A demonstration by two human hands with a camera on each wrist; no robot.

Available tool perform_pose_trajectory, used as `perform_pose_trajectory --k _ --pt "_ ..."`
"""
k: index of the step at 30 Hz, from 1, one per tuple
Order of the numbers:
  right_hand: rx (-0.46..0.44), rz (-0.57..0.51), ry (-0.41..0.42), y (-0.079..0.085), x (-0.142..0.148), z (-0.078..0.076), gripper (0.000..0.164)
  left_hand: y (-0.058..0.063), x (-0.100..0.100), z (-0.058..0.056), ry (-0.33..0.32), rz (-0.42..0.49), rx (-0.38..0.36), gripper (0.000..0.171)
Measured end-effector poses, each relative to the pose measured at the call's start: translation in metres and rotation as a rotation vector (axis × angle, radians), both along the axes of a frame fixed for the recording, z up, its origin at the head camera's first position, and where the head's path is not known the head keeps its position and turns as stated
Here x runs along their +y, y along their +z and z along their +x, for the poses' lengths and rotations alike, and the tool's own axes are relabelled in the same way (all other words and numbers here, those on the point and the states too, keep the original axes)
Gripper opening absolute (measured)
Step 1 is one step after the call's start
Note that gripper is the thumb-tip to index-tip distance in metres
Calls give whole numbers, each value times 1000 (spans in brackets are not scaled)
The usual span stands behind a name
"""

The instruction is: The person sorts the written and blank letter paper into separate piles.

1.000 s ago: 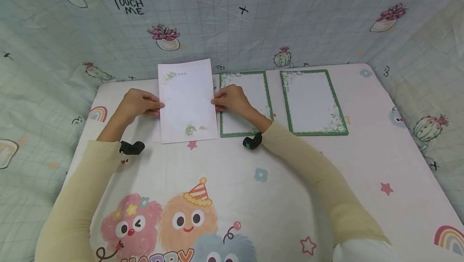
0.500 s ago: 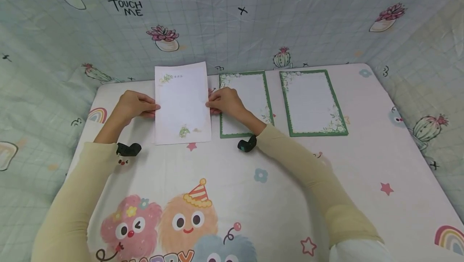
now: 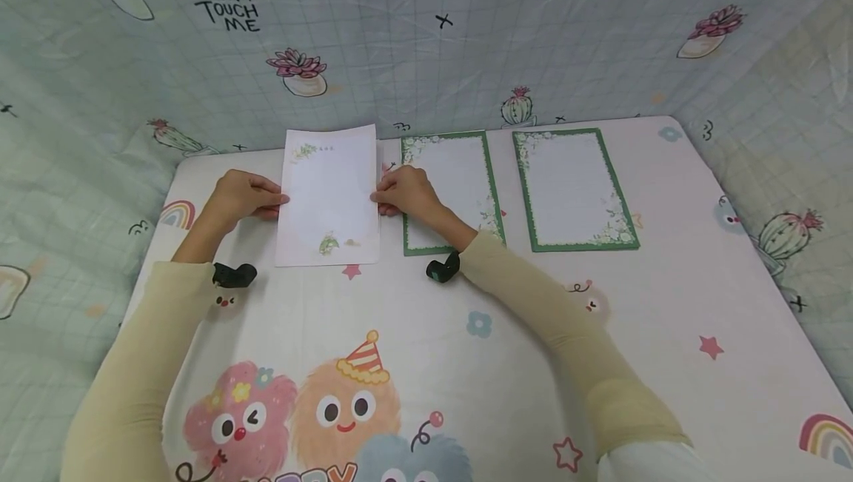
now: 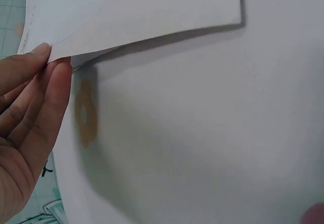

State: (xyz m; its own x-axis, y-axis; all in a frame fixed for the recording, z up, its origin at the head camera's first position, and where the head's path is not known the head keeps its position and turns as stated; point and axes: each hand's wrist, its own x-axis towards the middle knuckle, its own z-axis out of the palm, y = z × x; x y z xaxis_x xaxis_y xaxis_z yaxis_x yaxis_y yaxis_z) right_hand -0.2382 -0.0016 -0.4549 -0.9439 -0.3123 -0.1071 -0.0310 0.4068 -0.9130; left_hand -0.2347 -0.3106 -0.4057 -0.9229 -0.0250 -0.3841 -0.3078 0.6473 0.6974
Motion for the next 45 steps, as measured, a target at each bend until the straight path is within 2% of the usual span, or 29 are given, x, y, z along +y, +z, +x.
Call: perform_pose_trajectory --k 5,12,21,27,34,45 --pt "21 42 17 -2 -2 1 13 -8 -3 -1 8 13 28 35" --pt "36 120 34 2 -3 2 14 -14 -3 -1 -28 -58 65 35" --pt "76 179 -15 6 -4 4 12 -14 -1 2 -37 -77 70 36" --pt "2 185 -50 13 -6 6 12 -15 1 4 -18 -48 72 34" --pt "-28 163 -109 14 -7 3 10 -17 2 4 6 -28 69 35" --pt "10 146 -106 10 -8 -1 11 -16 6 3 14 -21 51 39"
